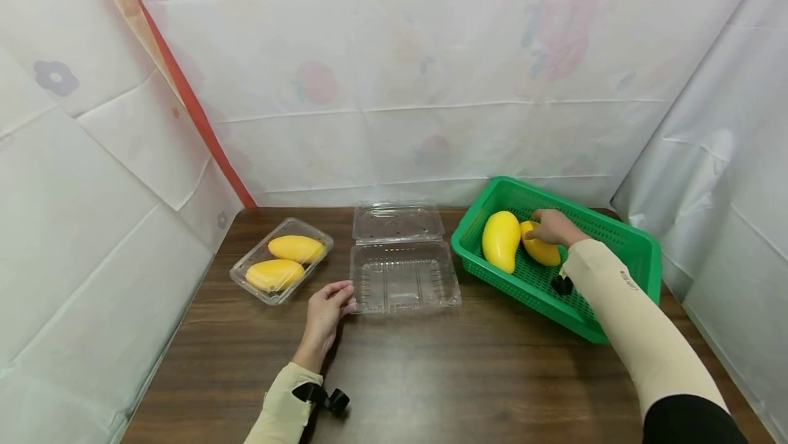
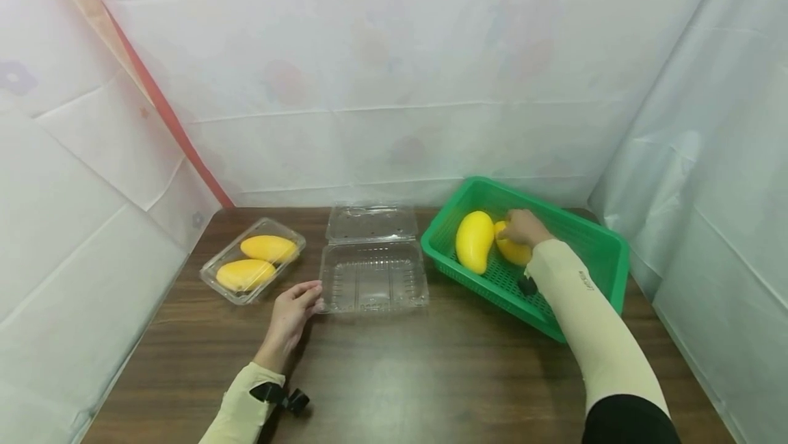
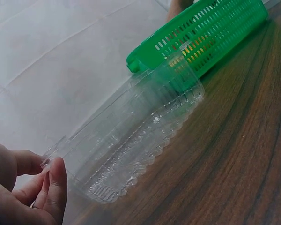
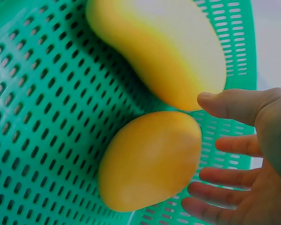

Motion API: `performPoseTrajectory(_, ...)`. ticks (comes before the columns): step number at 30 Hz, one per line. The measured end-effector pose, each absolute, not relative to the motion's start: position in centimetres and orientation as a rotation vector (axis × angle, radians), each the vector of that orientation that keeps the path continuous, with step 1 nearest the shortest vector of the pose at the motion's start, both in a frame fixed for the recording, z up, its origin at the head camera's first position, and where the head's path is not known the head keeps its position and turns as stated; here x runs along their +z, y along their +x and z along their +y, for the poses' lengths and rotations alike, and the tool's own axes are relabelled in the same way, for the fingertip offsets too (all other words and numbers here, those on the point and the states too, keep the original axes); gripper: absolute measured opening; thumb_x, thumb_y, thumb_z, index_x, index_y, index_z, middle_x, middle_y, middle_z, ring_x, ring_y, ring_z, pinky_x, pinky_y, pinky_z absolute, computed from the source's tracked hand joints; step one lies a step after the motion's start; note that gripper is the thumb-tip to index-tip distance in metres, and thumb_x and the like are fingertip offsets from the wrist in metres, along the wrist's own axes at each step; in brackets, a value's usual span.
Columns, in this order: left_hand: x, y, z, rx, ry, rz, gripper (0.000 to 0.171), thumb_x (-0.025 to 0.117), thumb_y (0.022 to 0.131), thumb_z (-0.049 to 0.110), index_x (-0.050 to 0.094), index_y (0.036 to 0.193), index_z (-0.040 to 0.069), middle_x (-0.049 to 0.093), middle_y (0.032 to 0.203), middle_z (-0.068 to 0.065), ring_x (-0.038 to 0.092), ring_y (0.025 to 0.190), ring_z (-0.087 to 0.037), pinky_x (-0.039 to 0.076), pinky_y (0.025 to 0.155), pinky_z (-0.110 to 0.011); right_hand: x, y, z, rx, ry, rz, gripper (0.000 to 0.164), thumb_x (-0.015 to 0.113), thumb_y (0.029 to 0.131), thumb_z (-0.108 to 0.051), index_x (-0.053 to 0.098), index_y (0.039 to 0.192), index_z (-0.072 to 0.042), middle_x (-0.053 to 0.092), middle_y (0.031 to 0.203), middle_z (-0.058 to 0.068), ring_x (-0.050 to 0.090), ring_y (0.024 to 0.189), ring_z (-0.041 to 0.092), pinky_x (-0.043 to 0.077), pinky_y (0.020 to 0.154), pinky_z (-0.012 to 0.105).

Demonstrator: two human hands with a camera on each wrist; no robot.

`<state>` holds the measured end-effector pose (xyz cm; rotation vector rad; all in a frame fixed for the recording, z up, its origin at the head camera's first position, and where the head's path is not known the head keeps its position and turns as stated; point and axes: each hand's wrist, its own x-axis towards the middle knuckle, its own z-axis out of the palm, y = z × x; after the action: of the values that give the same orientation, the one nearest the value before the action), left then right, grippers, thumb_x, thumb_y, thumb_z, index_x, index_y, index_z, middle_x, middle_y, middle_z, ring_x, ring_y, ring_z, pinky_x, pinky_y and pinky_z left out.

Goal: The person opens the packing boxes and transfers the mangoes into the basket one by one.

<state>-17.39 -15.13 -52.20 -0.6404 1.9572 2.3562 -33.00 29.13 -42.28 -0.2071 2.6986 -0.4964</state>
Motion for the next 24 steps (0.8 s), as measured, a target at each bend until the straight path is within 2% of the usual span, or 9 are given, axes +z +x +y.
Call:
performPoseTrajectory(4, -52.1, -17.6, -15.2, 2.354, -0.641, 1.959, 0.033, 0.06, 0.095, 0.005, 0.057, 0.123, -0.011, 0.063, 0.091, -0.006, 0.06, 0.066, -0.006, 0.055, 0.061, -0.018, -41.8, -33.1, 28.9, -0.527, -0.224, 2.711, 0.063, 0.054, 0.099, -0.026, 0.032, 0.144, 0.012, 0.037, 0.144, 0.037, 0.045, 0.124, 0.051, 0.043, 0.099, 0.061)
performPoseTrajectory(10, -52.1, -17.4, -15.6, 2.359, -0.659, 1.957, 0.032, 0.06, 0.096, 0.008, 0.057, 0.122, -0.01, 0.062, 0.083, -0.001, 0.059, 0.064, -0.006, 0.053, 0.059, -0.018, -41.1, -32.6, 27.4, -0.535, -0.329, 2.753, 0.063, 0.055, 0.099, -0.028, 0.034, 0.145, 0.01, 0.037, 0.145, 0.035, 0.044, 0.126, 0.05, 0.042, 0.1, 0.062)
performPoseTrajectory(19, -52.2, -17.1, -16.1, 2.392, -0.69, 1.947, 0.035, 0.061, 0.096, 0.011, 0.056, 0.123, -0.011, 0.062, 0.088, 0.003, 0.06, 0.068, -0.007, 0.055, 0.061, -0.019, -39.8, -31.4, 24.8, -0.603, -0.375, 2.75, 0.062, 0.056, 0.099, -0.03, 0.036, 0.146, 0.005, 0.035, 0.149, 0.032, 0.035, 0.134, 0.05, 0.036, 0.106, 0.064)
performPoseTrajectory(24, -52.1, -16.9, -16.3, 2.383, -0.711, 1.943, 0.037, 0.059, 0.097, 0.014, 0.054, 0.124, -0.011, 0.061, 0.086, 0.003, 0.06, 0.068, -0.007, 0.053, 0.061, -0.017, -39.6, -30.9, 23.6, -0.63, -0.43, 2.753, 0.06, 0.056, 0.099, -0.028, 0.036, 0.146, 0.003, 0.038, 0.146, 0.032, 0.04, 0.132, 0.048, 0.04, 0.104, 0.062)
